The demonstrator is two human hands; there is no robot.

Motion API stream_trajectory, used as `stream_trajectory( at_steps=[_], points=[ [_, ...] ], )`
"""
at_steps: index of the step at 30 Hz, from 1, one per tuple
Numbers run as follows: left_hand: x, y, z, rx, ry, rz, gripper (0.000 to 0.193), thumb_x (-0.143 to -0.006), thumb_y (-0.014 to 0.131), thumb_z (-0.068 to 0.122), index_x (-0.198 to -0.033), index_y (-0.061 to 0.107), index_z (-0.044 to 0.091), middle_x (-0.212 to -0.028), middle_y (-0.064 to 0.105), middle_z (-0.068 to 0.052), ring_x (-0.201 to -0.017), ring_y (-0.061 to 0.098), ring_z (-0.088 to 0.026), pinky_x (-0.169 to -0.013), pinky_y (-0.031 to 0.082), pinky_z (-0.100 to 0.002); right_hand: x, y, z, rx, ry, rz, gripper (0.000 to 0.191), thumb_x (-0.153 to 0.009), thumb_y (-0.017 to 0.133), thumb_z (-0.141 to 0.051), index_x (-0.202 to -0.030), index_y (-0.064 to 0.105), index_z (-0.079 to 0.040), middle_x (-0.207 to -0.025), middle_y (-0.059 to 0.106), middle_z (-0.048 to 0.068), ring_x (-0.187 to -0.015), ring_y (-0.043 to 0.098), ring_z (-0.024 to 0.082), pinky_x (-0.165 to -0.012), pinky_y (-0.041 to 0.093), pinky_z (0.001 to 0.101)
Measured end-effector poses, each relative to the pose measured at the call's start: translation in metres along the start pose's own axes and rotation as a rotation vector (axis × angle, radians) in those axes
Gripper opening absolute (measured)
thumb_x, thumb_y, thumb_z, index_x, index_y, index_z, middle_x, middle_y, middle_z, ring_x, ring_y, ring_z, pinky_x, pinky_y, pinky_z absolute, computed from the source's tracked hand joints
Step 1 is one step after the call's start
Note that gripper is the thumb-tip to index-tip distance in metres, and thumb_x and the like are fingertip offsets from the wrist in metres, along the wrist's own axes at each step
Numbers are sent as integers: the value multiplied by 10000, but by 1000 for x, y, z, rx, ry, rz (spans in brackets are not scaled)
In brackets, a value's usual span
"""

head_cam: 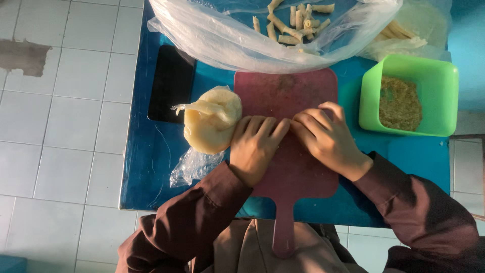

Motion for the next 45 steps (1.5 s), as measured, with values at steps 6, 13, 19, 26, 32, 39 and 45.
stream_trajectory(
  at_steps=[6, 13, 19, 26, 32, 39, 45],
  points=[
    [8, -3, 7, -90, 65, 71, 333, -901, 639, 117, -1223, 694, 48, -1269, 693, -84, -1241, 627, -227, -1118, 456, -487, 1, 6, 7, -111, 75, -7, 254, -932, 700, -73, -1181, 730, -31, -1093, 673, 44, -1070, 621, 214, -1016, 438, 429],
    [13, 6, 14, -218, 60, 44, 373, -979, 631, 154, -1310, 701, -2, -1367, 668, -113, -1335, 585, -234, -1196, 388, -521, 9, -1, 1, 32, 30, -7, 296, -906, 693, -98, -1199, 728, -74, -1227, 706, 44, -1157, 654, 184, -1086, 399, 487],
    [6, 1, 12, -274, 50, 44, 400, -1000, 629, 177, -1357, 670, 0, -1450, 610, -124, -1473, 463, -292, -1258, 274, -543, 6, 1, 1, 42, 71, -38, 374, -924, 707, -133, -1289, 717, -54, -1370, 674, 79, -1211, 641, 210, -1142, 375, 514],
    [3, -33, 11, -288, -4, 70, 486, -969, 622, 133, -1441, 634, 21, -1517, 553, -117, -1470, 475, -256, -1241, 341, -441, -18, 0, 2, 59, 74, -15, 355, -917, 757, -179, -1257, 726, -84, -1366, 673, 71, -1187, 614, 234, -1080, 407, 516],
    [11, -65, -2, -105, -28, 151, 360, -917, 675, 110, -1275, 693, 80, -1118, 621, -26, -1014, 631, -190, -850, 534, -336, -45, -60, 27, -98, 167, 136, 194, -971, 813, -105, -1154, 748, -102, -1279, 702, 47, -1134, 635, 257, -1016, 484, 408],
    [7, -58, -3, -102, -76, 168, 201, -1015, 759, 263, -905, 631, 155, -833, 523, 13, -806, 585, -163, -689, 507, -336, -109, -90, 75, 94, 55, 287, 144, -983, 717, -57, -1125, 692, -51, -1158, 663, 92, -1099, 626, 301, -953, 484, 410],
    [9, -80, 17, -127, 87, 226, 397, -883, 687, 84, -1280, 678, 92, -1085, 625, -45, -954, 630, -182, -777, 551, -313, -54, -51, 99, -221, 807, -122, 96, -1109, 664, -229, -1151, 679, -144, -1005, 680, 103, -931, 689, 238, -848, 514, 420]
  ],
)
Point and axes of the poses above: each hand's wrist, its own x-axis away from the middle knuckle, its own y-axis out of the palm, z = x × y, the point moved 8 cm from there along -x, towards the middle knuckle
